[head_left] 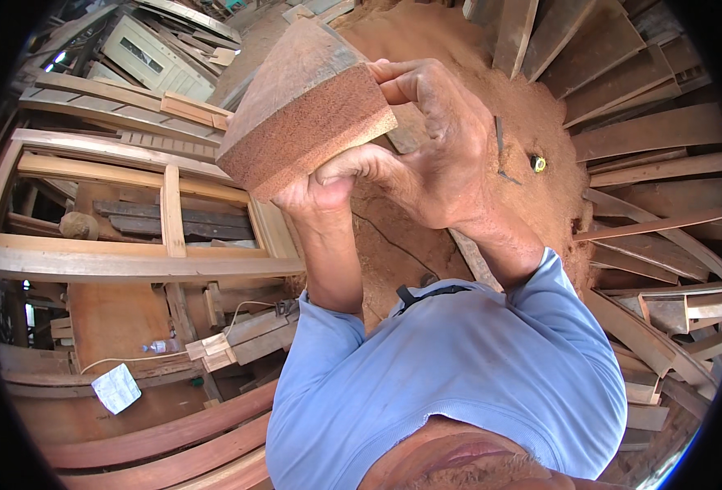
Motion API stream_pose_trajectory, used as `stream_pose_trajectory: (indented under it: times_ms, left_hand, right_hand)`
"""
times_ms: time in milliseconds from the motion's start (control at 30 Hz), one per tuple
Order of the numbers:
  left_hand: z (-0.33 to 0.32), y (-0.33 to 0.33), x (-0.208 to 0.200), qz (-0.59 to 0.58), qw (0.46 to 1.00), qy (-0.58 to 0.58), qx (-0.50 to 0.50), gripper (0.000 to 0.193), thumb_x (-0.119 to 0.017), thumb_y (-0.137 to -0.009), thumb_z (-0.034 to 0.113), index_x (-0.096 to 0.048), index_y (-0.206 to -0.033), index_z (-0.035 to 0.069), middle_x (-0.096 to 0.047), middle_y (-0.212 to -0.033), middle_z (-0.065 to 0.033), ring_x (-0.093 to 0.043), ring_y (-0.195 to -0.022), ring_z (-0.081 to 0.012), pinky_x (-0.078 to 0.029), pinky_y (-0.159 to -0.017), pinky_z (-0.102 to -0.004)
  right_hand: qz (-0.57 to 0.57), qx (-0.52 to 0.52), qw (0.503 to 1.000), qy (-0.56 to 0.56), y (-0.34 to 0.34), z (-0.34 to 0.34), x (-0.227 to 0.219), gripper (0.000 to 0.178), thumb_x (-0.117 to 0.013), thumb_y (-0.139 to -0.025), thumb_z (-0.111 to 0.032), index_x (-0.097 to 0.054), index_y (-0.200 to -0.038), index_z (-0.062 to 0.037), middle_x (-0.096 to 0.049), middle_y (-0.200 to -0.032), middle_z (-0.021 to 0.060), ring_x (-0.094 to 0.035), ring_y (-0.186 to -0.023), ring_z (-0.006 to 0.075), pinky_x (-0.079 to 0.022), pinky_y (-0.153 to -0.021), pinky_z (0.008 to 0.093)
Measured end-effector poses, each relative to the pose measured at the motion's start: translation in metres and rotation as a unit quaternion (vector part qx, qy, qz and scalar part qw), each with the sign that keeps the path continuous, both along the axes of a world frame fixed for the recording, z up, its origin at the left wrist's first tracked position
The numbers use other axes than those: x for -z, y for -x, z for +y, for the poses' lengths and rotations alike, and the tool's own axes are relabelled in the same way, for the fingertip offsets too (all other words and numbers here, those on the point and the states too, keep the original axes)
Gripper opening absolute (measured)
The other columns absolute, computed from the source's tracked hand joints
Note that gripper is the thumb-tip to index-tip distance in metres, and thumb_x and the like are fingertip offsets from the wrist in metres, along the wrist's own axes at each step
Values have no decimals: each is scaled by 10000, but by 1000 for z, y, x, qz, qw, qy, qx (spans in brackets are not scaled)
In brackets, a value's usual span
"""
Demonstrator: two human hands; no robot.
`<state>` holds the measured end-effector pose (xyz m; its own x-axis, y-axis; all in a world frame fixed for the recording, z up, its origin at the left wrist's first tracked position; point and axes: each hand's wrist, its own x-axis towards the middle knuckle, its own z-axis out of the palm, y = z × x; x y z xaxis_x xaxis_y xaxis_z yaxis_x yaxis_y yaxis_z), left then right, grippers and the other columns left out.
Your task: The person picks up a wooden plank, inspects it, and uses a handheld electric sander to smooth its surface. The person repeatedly flips the plank and continues sanding different sections.
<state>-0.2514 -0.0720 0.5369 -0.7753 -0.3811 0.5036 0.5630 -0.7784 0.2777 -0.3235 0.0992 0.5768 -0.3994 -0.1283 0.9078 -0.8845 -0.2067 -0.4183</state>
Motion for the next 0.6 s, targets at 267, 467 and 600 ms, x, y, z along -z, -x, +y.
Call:
stream_pose_trajectory:
  times_ms: [267,467,600]
  left_hand:
    - [4,8,10,28,984,99,-148,847,-593,-910,618,-353,-1466,26,-443,-1420,-163,-437,-1333,-291,-389,-1142,-466]
    - [10,8,2,47,998,11,-28,824,-484,-946,667,-375,-1464,36,-490,-1390,-206,-518,-1272,-339,-483,-1051,-510]
    - [17,5,6,-23,995,26,-94,784,-396,-989,671,-399,-1457,41,-532,-1358,-241,-591,-1213,-362,-555,-976,-517]
  right_hand:
    - [29,2,1000,-8,7,-3,1,680,-928,-560,-474,-627,-921,17,-705,-937,181,-728,-933,319,-581,-785,394]
    - [27,-22,999,-18,10,-1,-2,693,-912,-567,-503,-601,-926,2,-688,-929,168,-723,-927,316,-579,-795,400]
    - [19,-5,998,-59,4,9,5,707,-903,-579,-502,-599,-947,20,-671,-966,176,-702,-903,309,-573,-751,392]
